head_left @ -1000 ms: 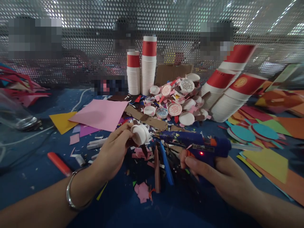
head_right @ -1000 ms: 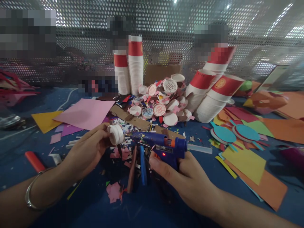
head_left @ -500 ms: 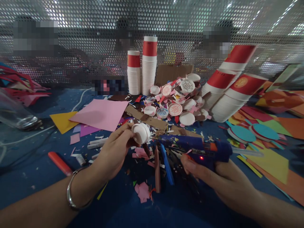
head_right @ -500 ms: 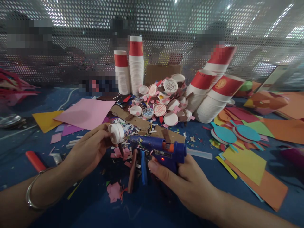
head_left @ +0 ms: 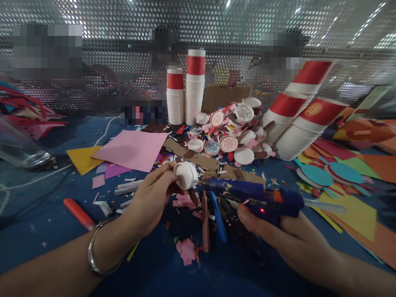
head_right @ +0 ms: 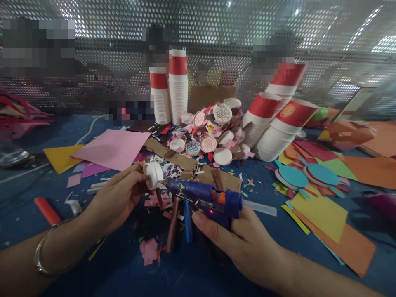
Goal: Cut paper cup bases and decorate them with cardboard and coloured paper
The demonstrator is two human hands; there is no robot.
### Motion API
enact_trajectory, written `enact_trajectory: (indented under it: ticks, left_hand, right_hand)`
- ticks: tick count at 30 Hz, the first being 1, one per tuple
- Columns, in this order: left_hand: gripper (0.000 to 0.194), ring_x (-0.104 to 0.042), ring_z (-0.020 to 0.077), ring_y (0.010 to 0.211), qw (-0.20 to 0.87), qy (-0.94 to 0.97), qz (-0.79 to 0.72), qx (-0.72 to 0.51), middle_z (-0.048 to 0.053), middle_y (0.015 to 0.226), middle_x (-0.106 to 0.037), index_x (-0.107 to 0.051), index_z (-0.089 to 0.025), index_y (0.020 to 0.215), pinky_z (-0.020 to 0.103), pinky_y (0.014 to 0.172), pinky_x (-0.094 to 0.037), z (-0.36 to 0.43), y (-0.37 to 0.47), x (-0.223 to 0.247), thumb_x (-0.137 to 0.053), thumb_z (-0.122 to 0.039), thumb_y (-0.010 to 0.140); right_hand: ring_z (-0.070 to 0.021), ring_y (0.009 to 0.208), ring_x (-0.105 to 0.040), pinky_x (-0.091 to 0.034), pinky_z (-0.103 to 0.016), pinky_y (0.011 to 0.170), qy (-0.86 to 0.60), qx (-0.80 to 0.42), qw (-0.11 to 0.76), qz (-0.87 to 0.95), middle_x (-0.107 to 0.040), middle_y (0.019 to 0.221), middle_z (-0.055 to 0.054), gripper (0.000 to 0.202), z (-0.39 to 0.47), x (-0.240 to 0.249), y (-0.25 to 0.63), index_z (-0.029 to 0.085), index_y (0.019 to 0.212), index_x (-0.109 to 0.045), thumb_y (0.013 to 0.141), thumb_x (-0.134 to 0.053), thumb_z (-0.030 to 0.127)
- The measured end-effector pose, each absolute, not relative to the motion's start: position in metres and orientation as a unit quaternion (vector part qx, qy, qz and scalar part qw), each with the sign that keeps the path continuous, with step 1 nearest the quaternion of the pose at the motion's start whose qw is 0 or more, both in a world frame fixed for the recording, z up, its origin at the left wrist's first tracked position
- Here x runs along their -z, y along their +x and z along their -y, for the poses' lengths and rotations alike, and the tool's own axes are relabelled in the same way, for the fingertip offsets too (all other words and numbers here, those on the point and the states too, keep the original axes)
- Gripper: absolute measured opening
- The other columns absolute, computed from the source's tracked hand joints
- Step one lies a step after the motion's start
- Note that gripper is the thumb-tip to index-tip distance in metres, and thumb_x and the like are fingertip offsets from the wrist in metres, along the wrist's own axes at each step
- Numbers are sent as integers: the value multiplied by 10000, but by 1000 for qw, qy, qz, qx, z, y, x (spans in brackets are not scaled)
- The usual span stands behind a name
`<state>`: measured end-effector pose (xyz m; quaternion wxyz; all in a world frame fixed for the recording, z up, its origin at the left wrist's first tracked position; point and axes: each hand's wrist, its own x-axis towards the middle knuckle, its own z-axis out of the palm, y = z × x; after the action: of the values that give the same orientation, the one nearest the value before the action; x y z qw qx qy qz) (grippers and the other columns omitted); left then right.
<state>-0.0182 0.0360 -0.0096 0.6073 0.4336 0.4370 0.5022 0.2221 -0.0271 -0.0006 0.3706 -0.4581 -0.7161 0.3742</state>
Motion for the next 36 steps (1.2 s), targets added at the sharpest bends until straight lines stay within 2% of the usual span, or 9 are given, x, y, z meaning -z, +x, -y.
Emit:
enact_trajectory:
  ticks: [3,5,10,14,18,23,27,33,36]
  left_hand:
    - [119,-519,162,792,609,429,-437,-504,25,847,-600,-702,-184,805,270,710,-447,-36,-18,8,-595,-163,851]
    - [113,-525,165,805,609,426,-439,-504,31,864,-608,-705,-182,817,271,719,-452,-36,-17,7,-598,-169,851]
    - [83,-534,166,804,609,409,-450,-509,38,859,-612,-686,-179,787,271,729,-461,-36,-17,8,-612,-159,818]
    - [81,-544,165,809,608,415,-447,-507,37,854,-608,-700,-177,811,261,721,-467,-36,-17,10,-621,-183,824]
    - [79,-546,154,800,609,409,-448,-511,30,856,-607,-699,-173,808,250,715,-469,-36,-17,9,-621,-173,816]
    - [88,-545,163,804,607,406,-450,-513,30,859,-617,-703,-175,818,263,726,-471,-35,-16,8,-615,-172,814]
    - [77,-538,171,796,607,405,-452,-514,36,832,-608,-686,-177,777,278,732,-474,-35,-15,8,-613,-168,802]
    - [105,-524,163,787,614,408,-448,-505,39,845,-602,-699,-171,799,260,713,-469,-35,-16,7,-596,-150,809]
    - [109,-514,151,770,619,413,-438,-503,31,827,-582,-696,-171,799,240,697,-463,-34,-17,8,-592,-149,821]
  right_hand:
    - [-237,962,-743,-582,-375,1012,-448,-384,367,719,-789,969,-41,237,27,1,221,318,1024,-813,979,-609,429]
    - [-246,989,-748,-595,-370,993,-450,-379,376,715,-794,939,-44,231,27,1,221,314,1016,-810,977,-612,427]
    - [-266,938,-751,-625,-384,920,-464,-352,387,715,-795,864,-59,244,29,0,220,300,903,-814,952,-636,459]
    - [-247,1002,-748,-601,-364,982,-468,-371,362,715,-800,918,-39,227,30,2,222,297,979,-800,977,-614,427]
    - [-235,910,-759,-630,-327,897,-458,-371,373,716,-805,913,-43,245,30,2,221,299,950,-799,972,-609,452]
    - [-273,947,-754,-620,-398,932,-465,-353,357,729,-779,789,-57,315,27,-2,220,297,874,-801,985,-574,484]
    - [-281,977,-749,-614,-393,939,-463,-354,360,728,-768,757,-56,293,28,-2,220,319,882,-798,971,-593,507]
    - [-243,952,-758,-616,-329,933,-456,-382,356,720,-810,985,-38,285,31,5,221,326,1018,-791,991,-566,499]
    - [-261,1005,-748,-597,-362,982,-468,-384,346,717,-808,1067,-35,263,33,9,224,323,1076,-787,981,-596,478]
